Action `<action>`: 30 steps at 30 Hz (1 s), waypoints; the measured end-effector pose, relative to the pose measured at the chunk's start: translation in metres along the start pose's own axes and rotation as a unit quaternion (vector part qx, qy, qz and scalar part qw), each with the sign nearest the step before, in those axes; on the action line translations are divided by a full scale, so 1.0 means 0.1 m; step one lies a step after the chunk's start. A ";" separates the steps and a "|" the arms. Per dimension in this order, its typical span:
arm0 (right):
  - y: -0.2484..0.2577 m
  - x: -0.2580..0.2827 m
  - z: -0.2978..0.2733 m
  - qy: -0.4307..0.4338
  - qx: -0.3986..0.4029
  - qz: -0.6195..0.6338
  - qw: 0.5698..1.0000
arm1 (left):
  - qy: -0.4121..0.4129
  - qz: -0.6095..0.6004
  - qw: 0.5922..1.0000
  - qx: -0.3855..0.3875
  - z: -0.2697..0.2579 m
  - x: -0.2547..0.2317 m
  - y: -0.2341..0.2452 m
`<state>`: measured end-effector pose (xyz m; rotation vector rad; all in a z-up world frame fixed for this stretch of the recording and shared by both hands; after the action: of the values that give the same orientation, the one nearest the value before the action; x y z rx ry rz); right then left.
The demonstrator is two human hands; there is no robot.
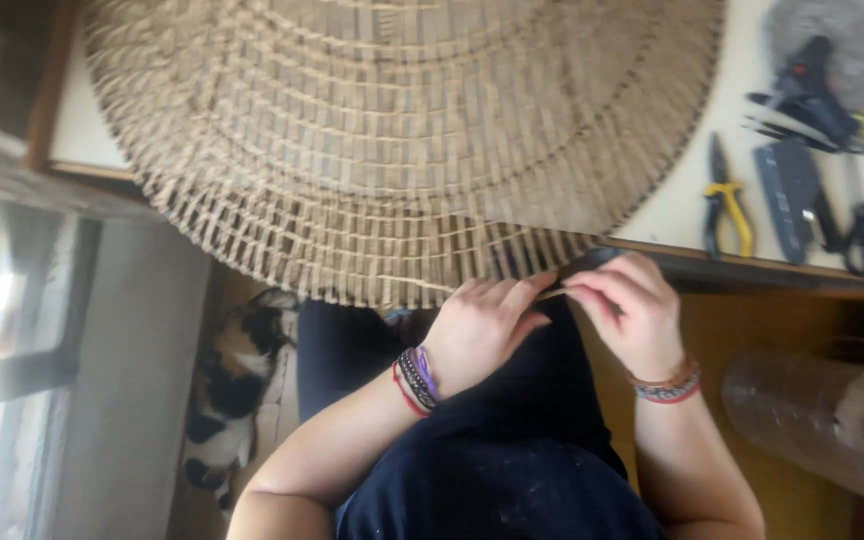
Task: Trimming and finishing the edges of a woven rattan furniture piece using wire cutters.
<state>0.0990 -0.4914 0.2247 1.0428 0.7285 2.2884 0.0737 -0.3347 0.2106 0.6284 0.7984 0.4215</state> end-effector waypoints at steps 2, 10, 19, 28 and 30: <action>0.09 -0.21 -0.11 -0.015 0.027 -0.011 0.999 | 0.032 -0.031 0.999 -0.022 0.17 -0.07 -0.12; 0.46 -2.05 -0.51 -0.116 0.011 -0.478 0.871 | 0.011 -0.072 0.997 -0.028 0.18 -0.32 0.11; 0.36 -2.36 -0.82 -0.039 0.026 -0.645 0.762 | 0.255 -0.104 0.961 0.016 -0.56 0.15 0.72; -0.39 -1.28 -0.95 -0.480 -0.033 0.462 0.745 | 0.310 0.043 0.943 -0.114 -1.19 0.83 1.08; -0.87 -0.65 -1.02 -0.520 -0.022 0.679 0.518 | 0.291 0.114 0.936 -0.163 -1.21 0.92 1.10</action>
<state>0.0753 -0.4964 0.0781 3.1790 -1.0753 1.6341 0.0264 -0.1580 0.1702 0.2769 1.1893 0.9606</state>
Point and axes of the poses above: each hand's wrist, its own z-axis towards the middle knuckle, its own y-axis out of the back of the hand, x = y × z, the point moved 9 cm from there along z, towards the middle knuckle, and after that the axes turned 8 degrees about -x, right-handed, at the moved point
